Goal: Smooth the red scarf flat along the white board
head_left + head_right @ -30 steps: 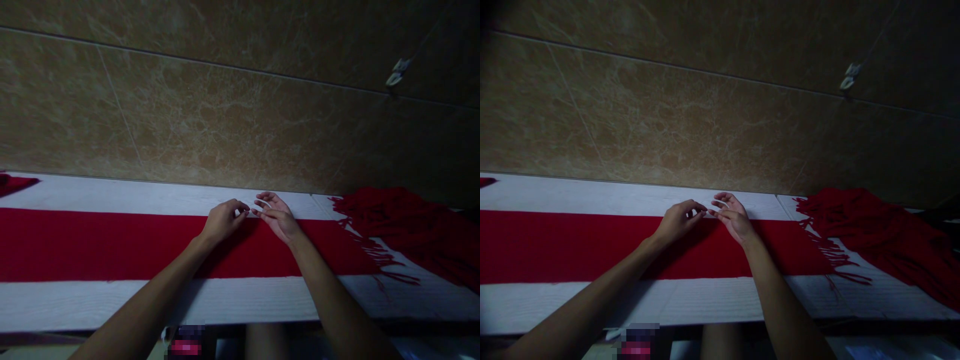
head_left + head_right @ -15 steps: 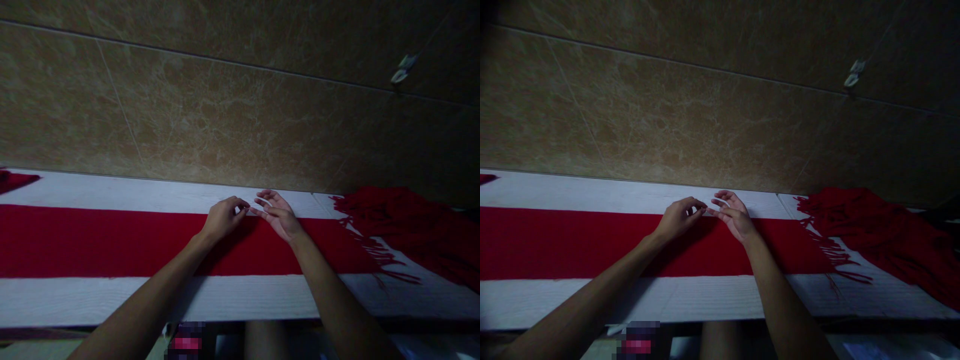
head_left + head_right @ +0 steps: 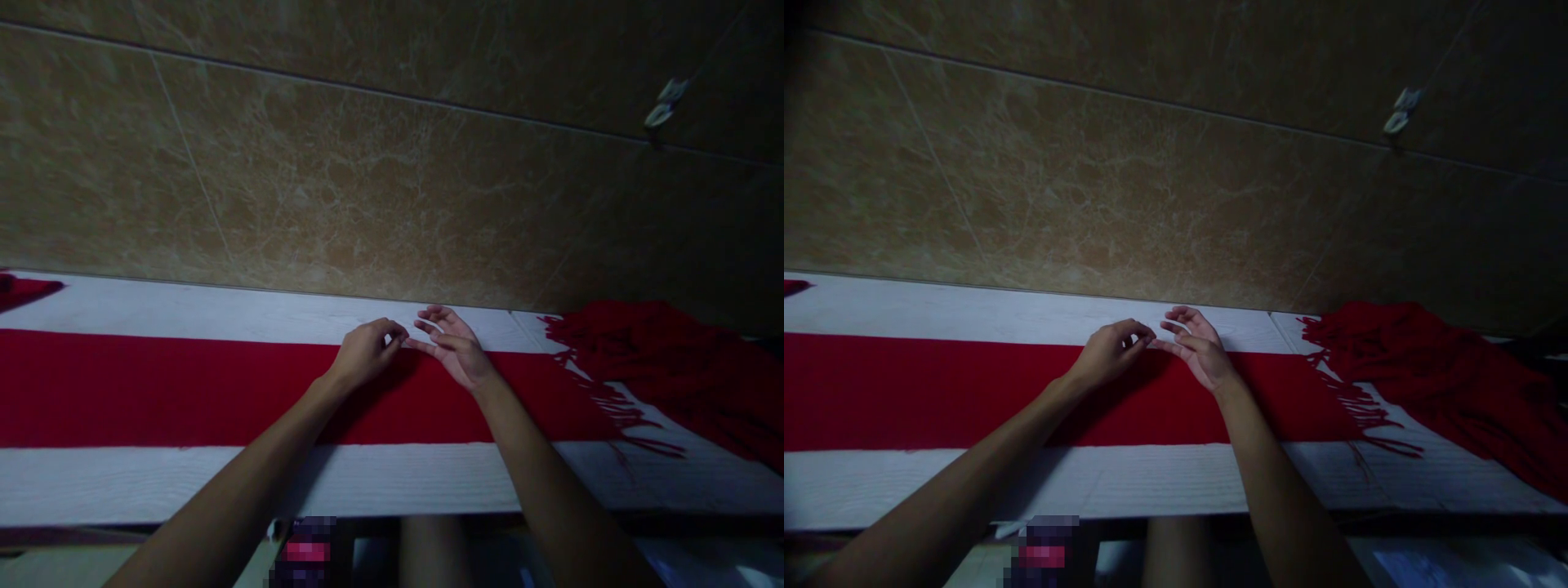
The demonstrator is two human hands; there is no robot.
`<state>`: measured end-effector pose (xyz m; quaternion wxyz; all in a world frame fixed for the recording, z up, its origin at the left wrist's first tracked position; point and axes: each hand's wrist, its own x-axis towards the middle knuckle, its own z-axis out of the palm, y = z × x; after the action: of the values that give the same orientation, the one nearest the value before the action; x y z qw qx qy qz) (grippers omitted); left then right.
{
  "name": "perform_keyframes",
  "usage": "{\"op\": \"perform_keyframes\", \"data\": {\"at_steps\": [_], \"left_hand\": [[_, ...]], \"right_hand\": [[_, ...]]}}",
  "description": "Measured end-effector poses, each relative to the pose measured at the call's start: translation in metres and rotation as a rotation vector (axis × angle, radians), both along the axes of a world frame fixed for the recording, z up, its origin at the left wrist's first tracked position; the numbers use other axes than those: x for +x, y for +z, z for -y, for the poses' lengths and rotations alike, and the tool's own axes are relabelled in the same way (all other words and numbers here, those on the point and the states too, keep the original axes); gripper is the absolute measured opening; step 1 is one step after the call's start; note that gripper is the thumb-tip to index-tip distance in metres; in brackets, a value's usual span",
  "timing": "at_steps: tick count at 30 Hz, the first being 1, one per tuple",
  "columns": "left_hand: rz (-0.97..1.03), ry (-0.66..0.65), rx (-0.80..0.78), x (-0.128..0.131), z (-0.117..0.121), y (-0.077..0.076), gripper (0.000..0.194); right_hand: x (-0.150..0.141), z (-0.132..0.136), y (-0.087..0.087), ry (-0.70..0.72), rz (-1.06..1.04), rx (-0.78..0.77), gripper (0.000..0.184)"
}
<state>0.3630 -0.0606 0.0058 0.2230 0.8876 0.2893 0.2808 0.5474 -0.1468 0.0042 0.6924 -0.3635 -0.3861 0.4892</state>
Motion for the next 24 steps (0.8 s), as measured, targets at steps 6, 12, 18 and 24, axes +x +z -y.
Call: {"op": "perform_keyframes", "data": {"at_steps": [6,12,18,24], "left_hand": [[-0.209,-0.009,0.115,-0.005,-0.006,0.002,0.018],[-0.319,-0.022,0.171,-0.007,-0.007,0.003,0.019],[-0.338,0.041,0.158,-0.005,-0.002,0.009,0.019],[-0.318,0.096,0.145,-0.004,-0.003,0.007,0.021]], "right_hand": [[-0.002,0.002,-0.001,0.052,0.101,-0.044,0.045],[-0.006,0.004,-0.002,0.078,0.159,-0.073,0.046],[-0.009,0.003,-0.001,0.044,0.148,-0.066,0.045],[-0.011,0.001,-0.002,0.053,0.149,-0.053,0.044]]}}
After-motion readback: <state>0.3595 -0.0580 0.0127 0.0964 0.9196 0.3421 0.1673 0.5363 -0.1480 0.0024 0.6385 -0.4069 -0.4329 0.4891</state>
